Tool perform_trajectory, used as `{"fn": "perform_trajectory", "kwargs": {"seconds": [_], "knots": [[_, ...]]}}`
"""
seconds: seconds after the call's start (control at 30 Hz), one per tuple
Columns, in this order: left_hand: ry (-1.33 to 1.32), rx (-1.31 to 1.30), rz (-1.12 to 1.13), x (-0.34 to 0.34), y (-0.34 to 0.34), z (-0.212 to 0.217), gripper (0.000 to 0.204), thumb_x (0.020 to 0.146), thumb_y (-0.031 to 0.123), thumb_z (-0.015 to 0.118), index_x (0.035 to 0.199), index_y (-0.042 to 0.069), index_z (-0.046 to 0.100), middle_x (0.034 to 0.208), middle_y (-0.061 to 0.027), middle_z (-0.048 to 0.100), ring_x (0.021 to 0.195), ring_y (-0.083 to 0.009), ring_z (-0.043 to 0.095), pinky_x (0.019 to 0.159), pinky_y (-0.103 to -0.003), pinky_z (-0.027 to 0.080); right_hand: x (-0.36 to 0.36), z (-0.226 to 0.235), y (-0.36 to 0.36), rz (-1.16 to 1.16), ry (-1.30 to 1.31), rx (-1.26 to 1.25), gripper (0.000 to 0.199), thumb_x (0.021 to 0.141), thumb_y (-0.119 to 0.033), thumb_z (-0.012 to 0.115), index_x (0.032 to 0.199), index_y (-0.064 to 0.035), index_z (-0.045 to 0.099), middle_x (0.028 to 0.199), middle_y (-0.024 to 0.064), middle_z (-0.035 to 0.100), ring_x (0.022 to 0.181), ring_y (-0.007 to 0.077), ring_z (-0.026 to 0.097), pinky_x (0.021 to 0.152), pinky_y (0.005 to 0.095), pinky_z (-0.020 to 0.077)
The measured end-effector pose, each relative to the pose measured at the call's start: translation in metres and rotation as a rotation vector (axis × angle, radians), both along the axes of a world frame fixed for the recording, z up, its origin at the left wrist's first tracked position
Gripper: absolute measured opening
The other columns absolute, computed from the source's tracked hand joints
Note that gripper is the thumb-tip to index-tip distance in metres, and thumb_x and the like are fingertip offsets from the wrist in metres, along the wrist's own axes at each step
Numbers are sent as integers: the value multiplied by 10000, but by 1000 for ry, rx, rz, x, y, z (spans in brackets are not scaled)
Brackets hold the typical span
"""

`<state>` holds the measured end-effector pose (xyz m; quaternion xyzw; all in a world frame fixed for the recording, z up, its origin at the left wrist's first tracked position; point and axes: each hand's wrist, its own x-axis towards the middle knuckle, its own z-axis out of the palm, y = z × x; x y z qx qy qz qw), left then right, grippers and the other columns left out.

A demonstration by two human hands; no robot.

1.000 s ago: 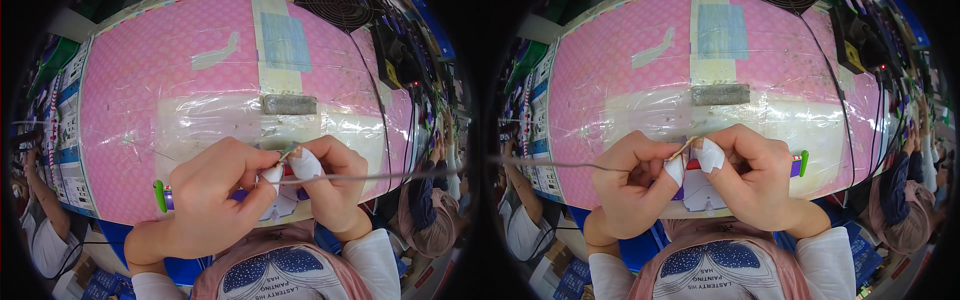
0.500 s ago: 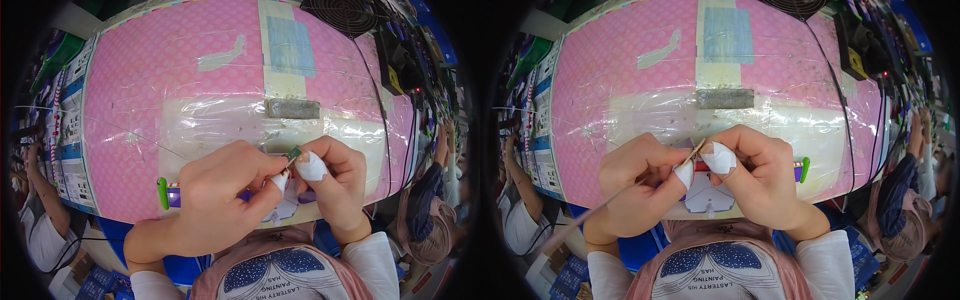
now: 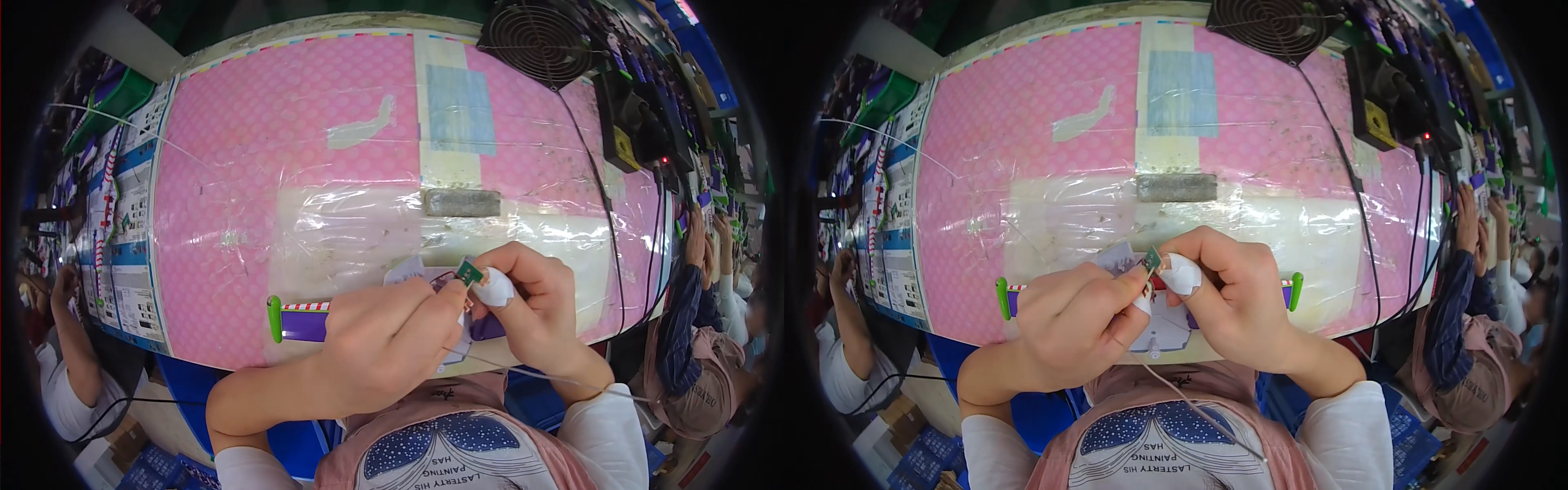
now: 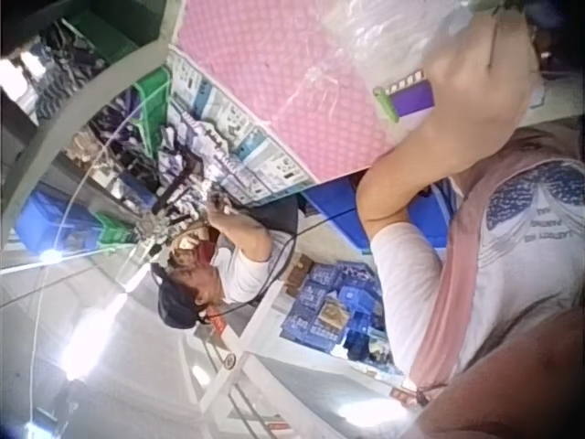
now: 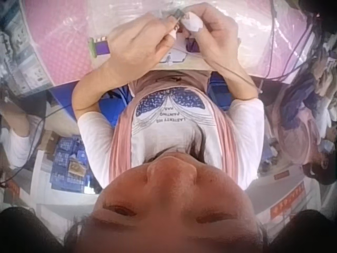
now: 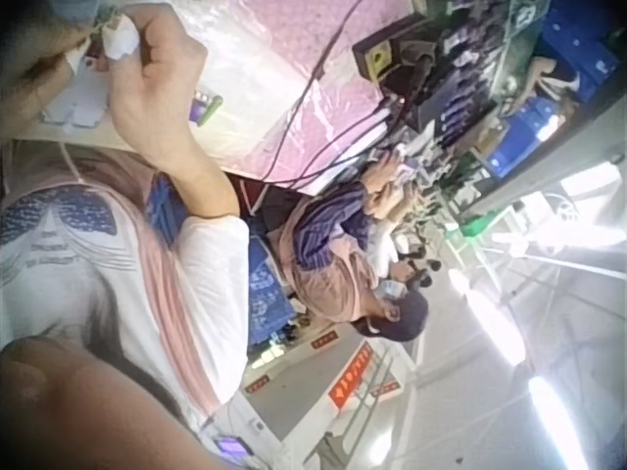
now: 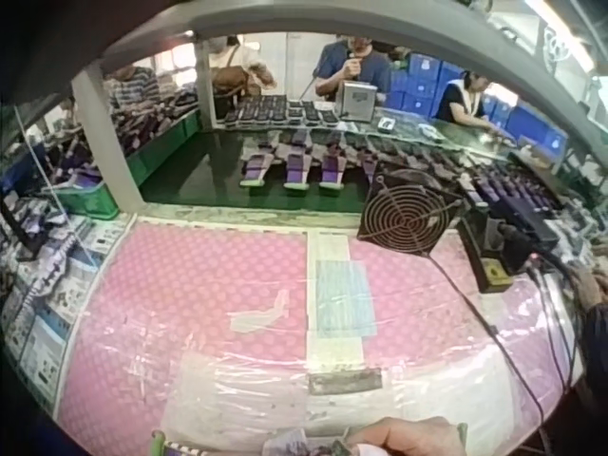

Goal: Soldering wires to a small printed circuit board on a plastic toy part.

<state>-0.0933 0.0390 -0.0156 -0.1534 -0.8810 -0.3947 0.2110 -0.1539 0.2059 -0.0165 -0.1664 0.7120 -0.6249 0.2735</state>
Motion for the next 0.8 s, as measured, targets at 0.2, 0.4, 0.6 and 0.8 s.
{"fn": "perform_trajectory", "kwargs": {"seconds": [0.2,0.4,0.6,0.8], "knots": [[252,-532,28,-5,12,7,89,688,0,631,715,8,546,569,-9,415,454,-94,452,382,-228,318,-28,18,15,210,-285,79,162,830,-116,551,862,38,589,670,47,575,571,69,486,511,224,405],[66,-639,-3,-31,12,2,83,712,31,613,711,15,532,625,-28,458,477,-115,499,386,-250,367,-87,5,-21,456,220,447,182,753,-138,582,694,31,612,577,118,553,525,137,508,495,301,404],[-315,-625,81,-39,18,4,302,704,114,632,962,-37,592,732,-114,553,584,-219,592,463,-328,460,-102,-11,-29,386,927,628,267,718,-210,641,643,40,585,650,229,571,604,355,574,509,396,440],[-553,135,93,-33,-23,34,223,764,97,616,973,25,584,730,-33,520,571,-99,493,505,-235,388,-120,-17,41,-477,44,-42,314,796,-324,620,901,-31,582,740,91,607,493,174,498,446,304,416]]}}
